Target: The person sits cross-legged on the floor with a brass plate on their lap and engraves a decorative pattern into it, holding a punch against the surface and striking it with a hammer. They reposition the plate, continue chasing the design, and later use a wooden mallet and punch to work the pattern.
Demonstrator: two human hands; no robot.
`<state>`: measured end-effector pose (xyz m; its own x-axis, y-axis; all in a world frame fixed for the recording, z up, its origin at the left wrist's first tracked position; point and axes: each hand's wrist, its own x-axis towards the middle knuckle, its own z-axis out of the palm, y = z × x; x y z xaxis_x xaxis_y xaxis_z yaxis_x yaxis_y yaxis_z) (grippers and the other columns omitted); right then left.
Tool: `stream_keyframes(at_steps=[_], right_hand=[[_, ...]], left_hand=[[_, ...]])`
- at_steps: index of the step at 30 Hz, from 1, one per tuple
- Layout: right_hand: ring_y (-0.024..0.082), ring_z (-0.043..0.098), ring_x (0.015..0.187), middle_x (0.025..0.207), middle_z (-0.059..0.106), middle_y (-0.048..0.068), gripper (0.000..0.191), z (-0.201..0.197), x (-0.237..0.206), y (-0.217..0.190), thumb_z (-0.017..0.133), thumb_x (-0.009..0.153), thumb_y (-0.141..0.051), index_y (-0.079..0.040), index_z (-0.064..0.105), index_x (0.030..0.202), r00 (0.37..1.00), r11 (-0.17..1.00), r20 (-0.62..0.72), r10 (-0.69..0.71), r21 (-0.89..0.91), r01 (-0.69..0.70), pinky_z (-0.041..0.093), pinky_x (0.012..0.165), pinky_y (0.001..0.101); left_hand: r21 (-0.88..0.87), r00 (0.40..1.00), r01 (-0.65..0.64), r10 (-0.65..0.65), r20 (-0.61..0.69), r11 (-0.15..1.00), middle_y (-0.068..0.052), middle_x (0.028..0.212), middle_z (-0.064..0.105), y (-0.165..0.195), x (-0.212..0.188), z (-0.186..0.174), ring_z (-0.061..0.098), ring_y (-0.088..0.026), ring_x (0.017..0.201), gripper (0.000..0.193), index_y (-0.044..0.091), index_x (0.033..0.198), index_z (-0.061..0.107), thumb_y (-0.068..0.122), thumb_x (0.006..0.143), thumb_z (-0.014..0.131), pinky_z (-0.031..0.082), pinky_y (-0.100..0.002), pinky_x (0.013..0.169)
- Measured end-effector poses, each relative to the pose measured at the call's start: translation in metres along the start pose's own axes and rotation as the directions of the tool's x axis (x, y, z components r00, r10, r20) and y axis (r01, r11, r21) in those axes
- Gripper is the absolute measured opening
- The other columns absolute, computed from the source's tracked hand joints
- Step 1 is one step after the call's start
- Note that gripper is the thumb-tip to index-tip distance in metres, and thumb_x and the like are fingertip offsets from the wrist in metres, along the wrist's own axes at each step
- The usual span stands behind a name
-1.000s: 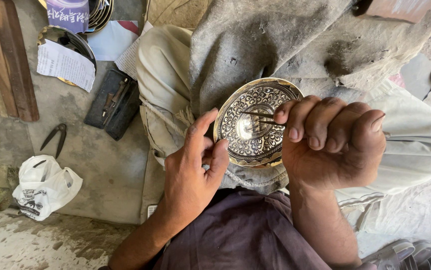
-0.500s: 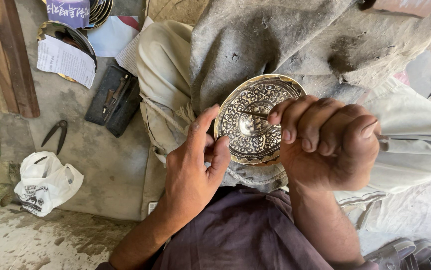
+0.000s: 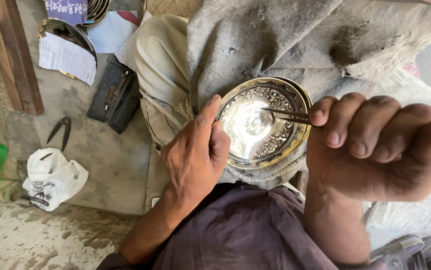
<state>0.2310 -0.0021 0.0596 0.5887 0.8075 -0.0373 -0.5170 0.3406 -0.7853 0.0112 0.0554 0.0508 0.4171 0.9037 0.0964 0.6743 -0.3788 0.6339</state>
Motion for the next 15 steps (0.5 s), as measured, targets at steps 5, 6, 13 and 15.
stream_keyframes(at_steps=[5, 6, 13, 15], right_hand=[[0.025, 0.056, 0.055, 0.058, 0.051, 0.005, 0.050, 0.003, -0.012, 0.007, 0.027, 0.112, -0.044, -0.014, 0.049, 0.078, 1.000, 0.999, 0.007, -0.018, -0.045, 0.018, 0.055, 0.062, 0.0466], [0.025, 0.056, 0.054, 0.058, 0.051, 0.005, 0.050, 0.005, -0.014, 0.010, 0.028, 0.112, -0.044, -0.014, 0.048, 0.078, 1.000, 0.999, 0.009, -0.015, -0.047, 0.015, 0.055, 0.062, 0.0469], [0.026, 0.057, 0.054, 0.057, 0.050, 0.006, 0.051, 0.016, -0.022, 0.012, 0.035, 0.110, -0.045, -0.013, 0.046, 0.072, 0.997, 0.997, 0.050, 0.051, -0.063, -0.048, 0.053, 0.064, 0.0485], [0.026, 0.057, 0.056, 0.058, 0.050, 0.007, 0.051, 0.017, -0.024, 0.012, 0.036, 0.110, -0.045, -0.013, 0.046, 0.072, 0.997, 0.996, 0.056, 0.053, -0.078, -0.048, 0.054, 0.063, 0.0492]], left_hand=[[-0.085, 0.999, -0.035, 0.031, -0.043, 0.996, -0.012, 0.106, 0.076, -0.011, -0.001, 0.013, 0.076, -0.019, 0.084, 0.040, 0.002, 0.143, 0.056, 0.004, 0.104, 0.062, 0.062, -0.032, 0.073], [-0.090, 0.999, -0.032, 0.028, -0.044, 0.995, -0.012, 0.108, 0.076, -0.011, -0.002, 0.013, 0.076, -0.019, 0.086, 0.040, 0.002, 0.144, 0.056, 0.005, 0.104, 0.061, 0.062, -0.031, 0.073], [-0.096, 0.999, -0.015, 0.011, -0.041, 0.995, -0.010, 0.116, 0.075, -0.008, -0.002, 0.014, 0.078, -0.020, 0.095, 0.039, 0.004, 0.145, 0.055, 0.006, 0.107, 0.061, 0.063, -0.030, 0.079], [-0.099, 0.999, -0.009, 0.005, -0.038, 0.995, -0.009, 0.116, 0.075, -0.008, -0.002, 0.014, 0.078, -0.019, 0.095, 0.039, 0.005, 0.145, 0.056, 0.007, 0.107, 0.062, 0.063, -0.029, 0.079]])
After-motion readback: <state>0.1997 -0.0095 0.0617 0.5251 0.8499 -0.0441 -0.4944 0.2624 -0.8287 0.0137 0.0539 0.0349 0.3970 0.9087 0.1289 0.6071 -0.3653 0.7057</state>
